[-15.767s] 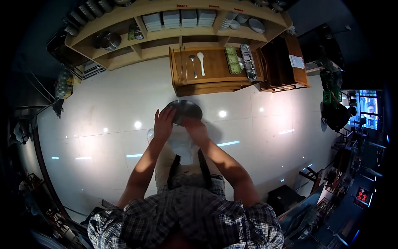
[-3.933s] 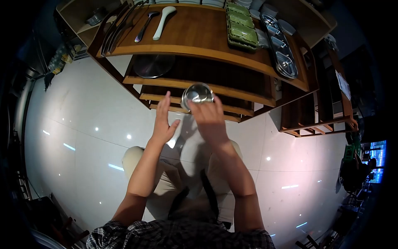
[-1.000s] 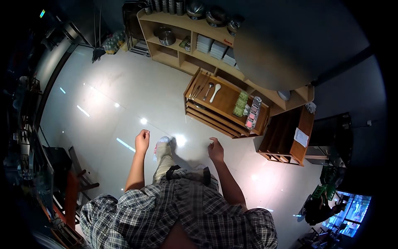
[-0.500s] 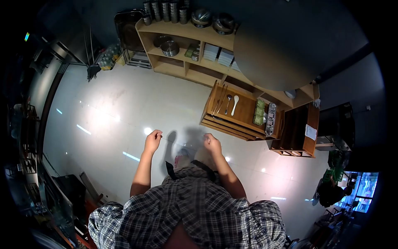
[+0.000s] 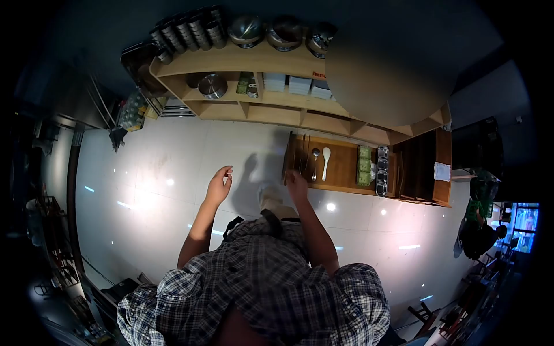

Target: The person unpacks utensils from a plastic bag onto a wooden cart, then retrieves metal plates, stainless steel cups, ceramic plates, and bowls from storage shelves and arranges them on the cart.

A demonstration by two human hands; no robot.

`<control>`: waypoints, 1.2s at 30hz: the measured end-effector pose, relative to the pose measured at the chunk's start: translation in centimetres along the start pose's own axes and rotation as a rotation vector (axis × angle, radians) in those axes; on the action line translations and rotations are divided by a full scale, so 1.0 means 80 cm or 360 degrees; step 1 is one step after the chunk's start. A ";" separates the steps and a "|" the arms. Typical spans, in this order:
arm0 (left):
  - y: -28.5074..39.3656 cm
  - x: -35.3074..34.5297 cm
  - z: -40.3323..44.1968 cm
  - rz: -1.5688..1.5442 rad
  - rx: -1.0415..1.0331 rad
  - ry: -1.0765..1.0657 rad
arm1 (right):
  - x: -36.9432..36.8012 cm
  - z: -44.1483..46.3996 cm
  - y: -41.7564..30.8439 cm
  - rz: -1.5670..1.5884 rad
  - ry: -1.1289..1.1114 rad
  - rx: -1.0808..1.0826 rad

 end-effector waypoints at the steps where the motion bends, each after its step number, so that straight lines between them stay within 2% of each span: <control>1: 0.000 0.001 0.022 -0.0004 -0.0009 -0.0018 | -0.004 0.019 -0.010 0.0074 -0.0038 -0.0028; 4: 0.000 0.011 0.078 -0.0029 -0.0017 0.0027 | -0.026 0.075 -0.032 -0.0077 -0.0080 0.0025; 8: -0.016 0.007 0.124 -0.0039 -0.0083 -0.0059 | -0.030 0.120 -0.062 0.0050 -0.0020 0.0087; 10: -0.034 -0.006 0.143 -0.0081 -0.0072 -0.0226 | -0.029 0.133 -0.066 -0.0094 -0.0050 -0.0087; 13: -0.076 -0.041 0.186 -0.0144 -0.0098 -0.0425 | -0.011 0.132 -0.076 -0.0114 0.0178 -0.0023; 14: -0.088 -0.053 0.202 -0.0112 -0.0269 -0.0459 | -0.008 0.132 -0.072 -0.0092 0.0262 -0.0065; 17: -0.074 -0.073 0.254 -0.0126 -0.0339 -0.0806 | 0.018 0.098 -0.025 0.0111 0.0504 -0.0187; 19: -0.047 -0.087 0.284 -0.0062 -0.0423 -0.0851 | 0.032 0.076 0.007 0.0042 0.0739 -0.0355; 22: -0.009 -0.125 0.305 -0.0077 -0.0508 -0.0857 | 0.069 0.034 0.073 0.0157 0.0867 -0.0538; 23: 0.005 -0.143 0.305 0.0017 -0.0653 -0.0817 | 0.083 0.021 0.093 0.0157 0.0914 -0.0641; 24: 0.027 -0.159 0.300 0.0108 -0.0796 -0.0774 | 0.099 0.009 0.104 0.0167 0.0932 -0.0658; 26: 0.067 -0.197 0.280 0.0155 -0.0842 -0.0823 | 0.146 -0.022 0.132 -0.0022 0.1197 -0.0706; 29: 0.129 -0.278 0.226 0.0141 -0.0871 -0.0915 | 0.208 -0.064 0.202 -0.0098 0.1319 -0.0589; 31: 0.189 -0.324 0.183 0.0286 -0.1029 -0.0773 | 0.261 -0.095 0.246 -0.0174 0.1188 -0.0682; 32: 0.213 -0.348 0.158 0.0241 -0.0960 -0.0804 | 0.285 -0.111 0.262 -0.0322 0.1205 -0.0698; 36: 0.307 -0.449 0.070 0.0271 -0.1020 -0.0951 | 0.388 -0.146 0.300 -0.0706 0.1128 -0.0751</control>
Point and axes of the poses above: each hand's wrist, its own z-axis towards the middle knuckle, its own x-axis out of the back of the hand, y = z × x, the point moved 4 cm from there along z, towards the middle knuckle, and after that the axes turned 10 degrees about -x, right-handed, at the moved point
